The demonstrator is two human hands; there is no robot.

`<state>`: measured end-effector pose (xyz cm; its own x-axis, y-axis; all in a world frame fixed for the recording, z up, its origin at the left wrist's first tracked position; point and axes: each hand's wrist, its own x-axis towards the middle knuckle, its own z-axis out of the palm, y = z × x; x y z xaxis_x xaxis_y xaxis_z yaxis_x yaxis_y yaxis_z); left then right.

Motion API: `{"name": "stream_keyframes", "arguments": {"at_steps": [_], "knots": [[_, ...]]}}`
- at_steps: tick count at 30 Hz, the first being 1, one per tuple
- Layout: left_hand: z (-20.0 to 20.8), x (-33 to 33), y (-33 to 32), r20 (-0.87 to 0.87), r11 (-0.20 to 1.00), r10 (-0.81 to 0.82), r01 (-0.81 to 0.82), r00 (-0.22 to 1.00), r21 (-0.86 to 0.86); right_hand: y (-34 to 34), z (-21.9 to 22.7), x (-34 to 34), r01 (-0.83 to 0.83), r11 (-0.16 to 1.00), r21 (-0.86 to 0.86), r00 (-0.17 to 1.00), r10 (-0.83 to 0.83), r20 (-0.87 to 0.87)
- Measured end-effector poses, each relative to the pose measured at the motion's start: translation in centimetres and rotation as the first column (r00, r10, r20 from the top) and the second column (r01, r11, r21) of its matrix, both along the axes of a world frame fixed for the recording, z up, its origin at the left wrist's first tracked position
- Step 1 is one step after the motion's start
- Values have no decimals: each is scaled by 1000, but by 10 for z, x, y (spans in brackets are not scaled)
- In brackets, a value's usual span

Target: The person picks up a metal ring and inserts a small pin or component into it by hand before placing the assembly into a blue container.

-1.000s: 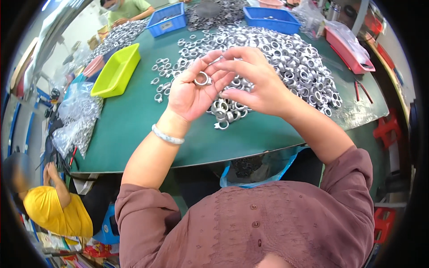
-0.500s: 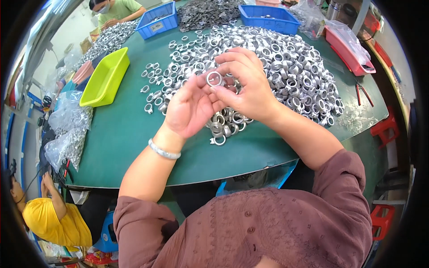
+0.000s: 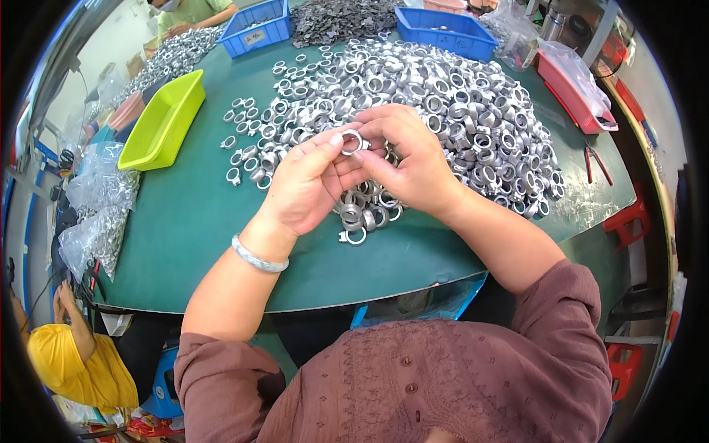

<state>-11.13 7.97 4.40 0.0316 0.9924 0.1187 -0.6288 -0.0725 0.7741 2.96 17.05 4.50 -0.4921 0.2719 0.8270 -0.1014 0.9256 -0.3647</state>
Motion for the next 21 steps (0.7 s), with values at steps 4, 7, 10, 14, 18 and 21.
{"name": "stream_keyframes", "arguments": {"at_steps": [4,7,10,14,18,21], "knots": [[0,-7,1,-2,998,-52,52,999,47,-1,1,1,9,1000,-19,999,-10,-34],[-5,-13,3,-36,996,-44,46,998,76,-3,2,0,0,1000,-19,999,-1,-47],[-6,-15,5,-41,996,-25,29,999,85,-2,-2,0,-3,1000,7,998,4,-66],[-5,-14,4,-15,997,-30,31,999,76,-5,-4,1,-40,999,-29,998,38,-55],[-7,-15,4,0,995,-58,57,998,78,-6,-4,1,-60,997,-49,997,58,-48],[-10,-15,5,-1,996,-46,46,999,71,-6,-5,1,-60,997,-54,997,58,-41]]}}
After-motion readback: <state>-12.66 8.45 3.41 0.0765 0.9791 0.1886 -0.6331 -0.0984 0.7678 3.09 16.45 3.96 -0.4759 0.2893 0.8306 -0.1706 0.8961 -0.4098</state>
